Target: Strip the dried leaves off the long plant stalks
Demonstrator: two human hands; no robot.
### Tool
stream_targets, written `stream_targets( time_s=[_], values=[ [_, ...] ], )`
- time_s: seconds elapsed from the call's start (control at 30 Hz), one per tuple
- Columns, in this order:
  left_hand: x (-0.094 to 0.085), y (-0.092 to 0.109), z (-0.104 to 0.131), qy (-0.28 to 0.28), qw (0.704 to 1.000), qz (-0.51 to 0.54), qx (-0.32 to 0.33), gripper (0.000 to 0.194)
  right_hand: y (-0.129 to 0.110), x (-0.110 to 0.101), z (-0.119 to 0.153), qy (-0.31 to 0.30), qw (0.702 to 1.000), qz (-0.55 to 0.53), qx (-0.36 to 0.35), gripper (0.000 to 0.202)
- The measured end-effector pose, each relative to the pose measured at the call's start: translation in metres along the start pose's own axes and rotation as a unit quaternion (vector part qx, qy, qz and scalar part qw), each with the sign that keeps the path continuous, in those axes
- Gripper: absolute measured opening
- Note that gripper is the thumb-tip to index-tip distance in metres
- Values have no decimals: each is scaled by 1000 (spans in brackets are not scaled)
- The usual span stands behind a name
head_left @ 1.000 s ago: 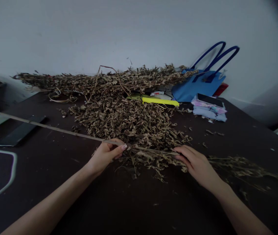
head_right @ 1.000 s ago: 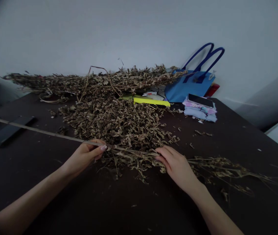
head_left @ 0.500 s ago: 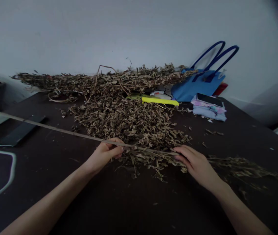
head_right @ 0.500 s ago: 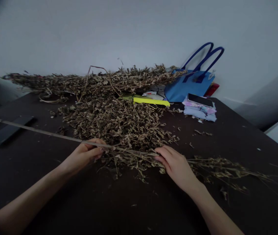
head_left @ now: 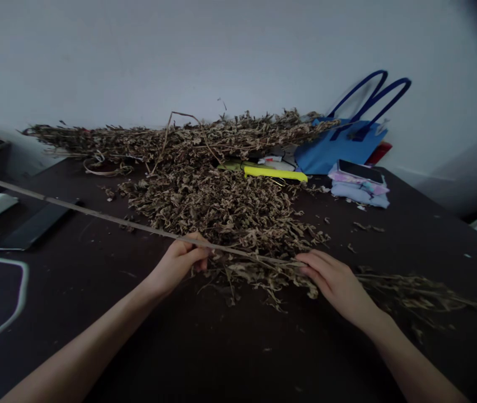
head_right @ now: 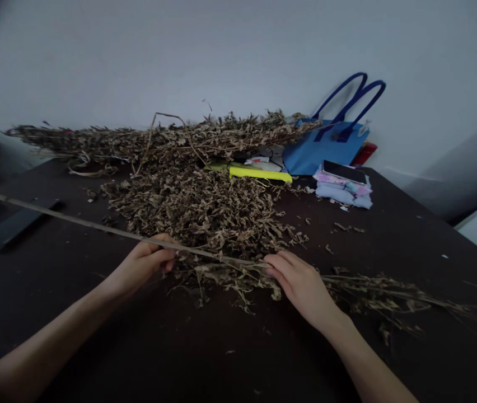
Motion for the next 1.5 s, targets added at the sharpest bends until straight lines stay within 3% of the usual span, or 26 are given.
stream_targets(
  time_s=[0.23, 0.43, 0.53, 0.73, 0.93, 1.03, 1.33, 1.5],
  values=[
    [-3, 10, 3, 14, 989, -139, 58, 22, -1, -3, -2, -1, 1000, -21, -5, 22],
    [-9, -3, -1, 37, 976, -202, 72, 23, 4, -4, 0, -1, 999, -46, 20, 20],
    [-10, -8, -3, 40, 982, -175, 50, 20, 5, 0, 1, -10, 999, -37, 30, 21],
    [-6, 1, 0, 51, 994, -88, 46, 45, 4, 1, 2, -6, 999, -24, 23, 21],
    [2, -6, 3, -2, 995, 97, 13, 36, 1, 0, 2, 20, 999, -36, -7, 22],
    [5, -13, 2, -8, 992, 129, 11, 26, -3, -3, 1, 25, 999, -38, -15, 25],
    [-2, -15, -2, 60, 989, 138, 3, 25, -10, -32, 4, 173, 984, -32, -27, 32],
    [-3, -10, -1, 63, 989, 137, 5, 25, -1, -16, 0, 101, 995, 12, -6, 33]
  ],
)
Point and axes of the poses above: each hand's wrist, its own z-axis away from the middle knuckle, its own x-axis out of the palm, y = z × x, the point moved 5 cm from there along -z, towards the middle knuckle
